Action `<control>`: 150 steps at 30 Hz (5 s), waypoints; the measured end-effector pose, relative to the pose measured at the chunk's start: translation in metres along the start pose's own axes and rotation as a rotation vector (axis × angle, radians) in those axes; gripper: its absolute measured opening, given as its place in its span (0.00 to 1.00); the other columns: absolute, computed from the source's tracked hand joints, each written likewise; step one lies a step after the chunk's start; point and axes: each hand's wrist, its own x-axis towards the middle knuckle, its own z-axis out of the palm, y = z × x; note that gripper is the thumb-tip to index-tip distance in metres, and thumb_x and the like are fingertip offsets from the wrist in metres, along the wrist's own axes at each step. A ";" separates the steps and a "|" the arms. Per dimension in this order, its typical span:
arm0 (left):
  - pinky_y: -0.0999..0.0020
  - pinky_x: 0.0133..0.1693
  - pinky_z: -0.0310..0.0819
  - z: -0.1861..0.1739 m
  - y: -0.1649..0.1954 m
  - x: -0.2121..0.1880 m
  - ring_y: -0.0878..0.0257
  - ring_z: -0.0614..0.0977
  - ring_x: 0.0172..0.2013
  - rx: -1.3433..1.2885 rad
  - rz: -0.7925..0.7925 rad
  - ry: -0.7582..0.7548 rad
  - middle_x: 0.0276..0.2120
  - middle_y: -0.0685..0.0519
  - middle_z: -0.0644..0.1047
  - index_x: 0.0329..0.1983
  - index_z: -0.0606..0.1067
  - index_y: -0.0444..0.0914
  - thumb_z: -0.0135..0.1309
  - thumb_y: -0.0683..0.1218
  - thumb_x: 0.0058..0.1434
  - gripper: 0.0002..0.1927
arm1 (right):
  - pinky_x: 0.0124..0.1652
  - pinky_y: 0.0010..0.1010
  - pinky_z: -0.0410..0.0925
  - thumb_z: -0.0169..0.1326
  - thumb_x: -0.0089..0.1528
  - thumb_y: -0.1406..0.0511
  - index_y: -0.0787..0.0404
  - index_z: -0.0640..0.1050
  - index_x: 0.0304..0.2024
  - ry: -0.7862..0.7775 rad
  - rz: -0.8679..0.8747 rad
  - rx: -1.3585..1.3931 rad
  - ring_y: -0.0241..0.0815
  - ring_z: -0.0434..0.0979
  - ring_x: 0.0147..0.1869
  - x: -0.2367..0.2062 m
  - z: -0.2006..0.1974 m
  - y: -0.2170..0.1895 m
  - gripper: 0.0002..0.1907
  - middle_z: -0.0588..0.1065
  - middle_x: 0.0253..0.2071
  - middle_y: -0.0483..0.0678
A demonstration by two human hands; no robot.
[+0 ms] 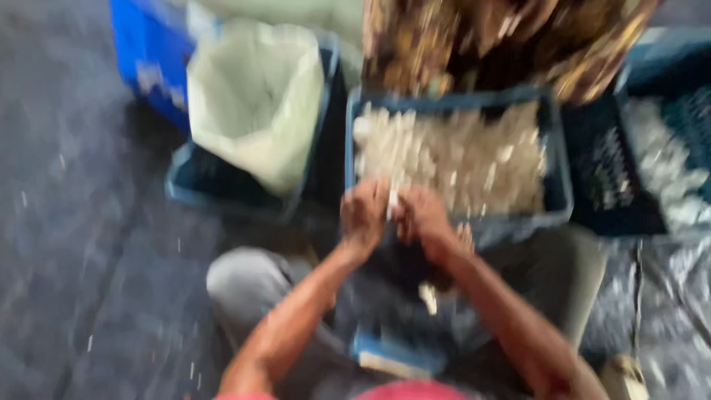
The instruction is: The person sits on a low stool and separates white plastic bottle caps from their inner rings by hand. They pick up a cap, pull the ring off, and place the separated parts into different blue baskets. Another person is visible nearby performing the same task.
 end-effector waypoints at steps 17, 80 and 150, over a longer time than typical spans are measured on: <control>0.49 0.31 0.72 -0.012 0.005 -0.006 0.41 0.81 0.31 -0.059 -0.104 0.085 0.27 0.41 0.78 0.30 0.74 0.38 0.49 0.55 0.71 0.18 | 0.39 0.33 0.76 0.55 0.60 0.64 0.59 0.71 0.57 -0.177 0.169 0.283 0.42 0.83 0.43 -0.005 -0.020 0.002 0.22 0.79 0.45 0.50; 0.68 0.33 0.70 -0.046 -0.089 -0.017 0.67 0.76 0.31 -1.212 -0.493 0.040 0.31 0.56 0.73 0.37 0.74 0.34 0.60 0.43 0.72 0.10 | 0.29 0.34 0.70 0.59 0.61 0.68 0.66 0.82 0.51 -0.563 0.368 -1.703 0.41 0.76 0.27 0.022 -0.113 0.266 0.16 0.80 0.30 0.54; 0.50 0.39 0.71 -0.048 -0.007 -0.015 0.41 0.78 0.37 -0.203 0.262 -0.533 0.34 0.42 0.72 0.41 0.68 0.35 0.55 0.46 0.71 0.11 | 0.37 0.20 0.67 0.64 0.58 0.70 0.64 0.76 0.60 -0.305 -0.451 -0.455 0.28 0.72 0.37 -0.025 -0.041 -0.021 0.26 0.75 0.41 0.42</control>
